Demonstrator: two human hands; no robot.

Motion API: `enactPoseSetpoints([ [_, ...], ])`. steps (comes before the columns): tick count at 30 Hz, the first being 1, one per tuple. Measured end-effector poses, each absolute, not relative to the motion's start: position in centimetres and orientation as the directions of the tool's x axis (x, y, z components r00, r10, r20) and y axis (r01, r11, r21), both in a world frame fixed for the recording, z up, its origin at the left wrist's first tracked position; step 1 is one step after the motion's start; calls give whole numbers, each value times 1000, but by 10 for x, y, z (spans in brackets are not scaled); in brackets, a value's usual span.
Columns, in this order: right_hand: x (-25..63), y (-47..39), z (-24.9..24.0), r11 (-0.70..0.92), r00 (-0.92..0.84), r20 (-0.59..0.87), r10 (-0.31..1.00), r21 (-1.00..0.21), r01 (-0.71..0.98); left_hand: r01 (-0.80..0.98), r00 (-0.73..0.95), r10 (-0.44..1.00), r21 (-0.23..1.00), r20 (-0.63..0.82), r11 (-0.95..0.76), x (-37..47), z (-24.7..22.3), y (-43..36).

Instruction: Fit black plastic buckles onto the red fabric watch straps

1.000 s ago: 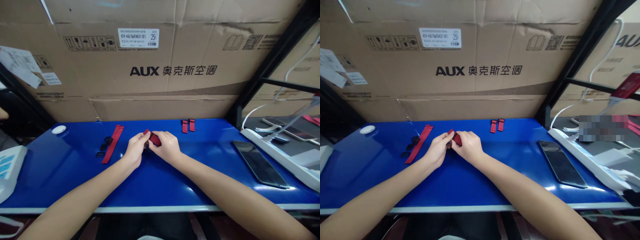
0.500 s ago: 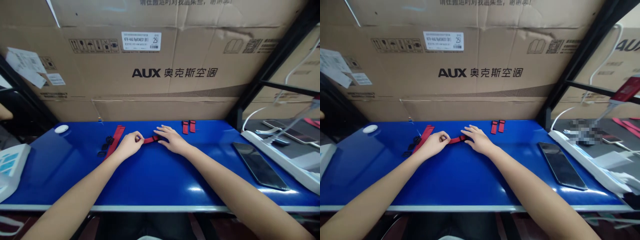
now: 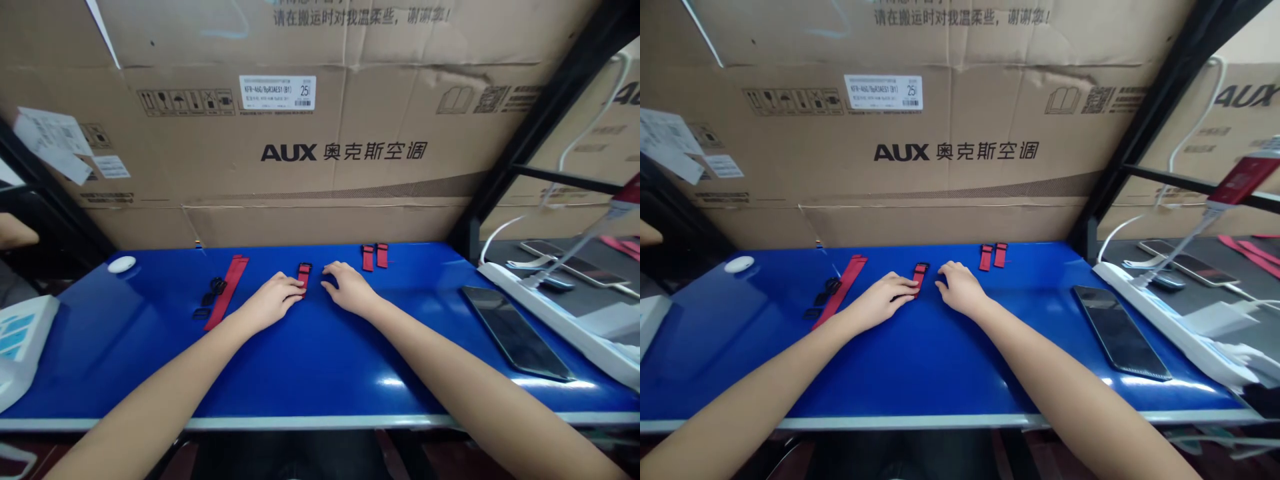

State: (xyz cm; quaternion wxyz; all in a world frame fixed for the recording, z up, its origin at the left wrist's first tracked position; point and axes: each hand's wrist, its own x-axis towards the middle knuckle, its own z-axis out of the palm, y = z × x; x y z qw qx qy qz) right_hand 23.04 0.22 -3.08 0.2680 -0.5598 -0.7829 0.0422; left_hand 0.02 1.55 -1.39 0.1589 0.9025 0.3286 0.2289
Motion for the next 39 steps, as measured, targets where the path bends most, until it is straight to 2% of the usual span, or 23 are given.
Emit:
enactPoseSetpoints([
  [4,225,-5,-30,423,-341,275,899,-345,838,566,639,677,374,365,-735,9,-23,19],
  [8,218,-12,-29,383,-340,182,923,-315,869,579,597,702,398,388,-712,4,-25,20],
  [12,215,-11,-31,370,-331,175,927,-290,883,627,583,753,421,304,-655,-10,-19,17],
  [16,215,-10,-31,367,-333,162,929,-287,885,552,700,673,417,238,-722,-15,-12,15],
  [19,215,-11,-28,369,-334,167,928,-287,884,520,739,638,419,216,-744,-12,-12,12],
  [26,214,-10,-26,385,-338,202,919,-278,880,551,695,680,435,232,-712,-6,-16,7],
  [30,212,-8,-26,374,-339,164,926,-279,885,668,603,752,347,265,-658,-9,-17,12],
  [35,212,-9,-24,352,-341,89,936,-281,893,789,552,823,235,131,-567,-10,-20,19],
  [39,212,-9,-25,349,-340,80,937,-275,896,811,540,835,203,102,-549,-8,-21,18],
])
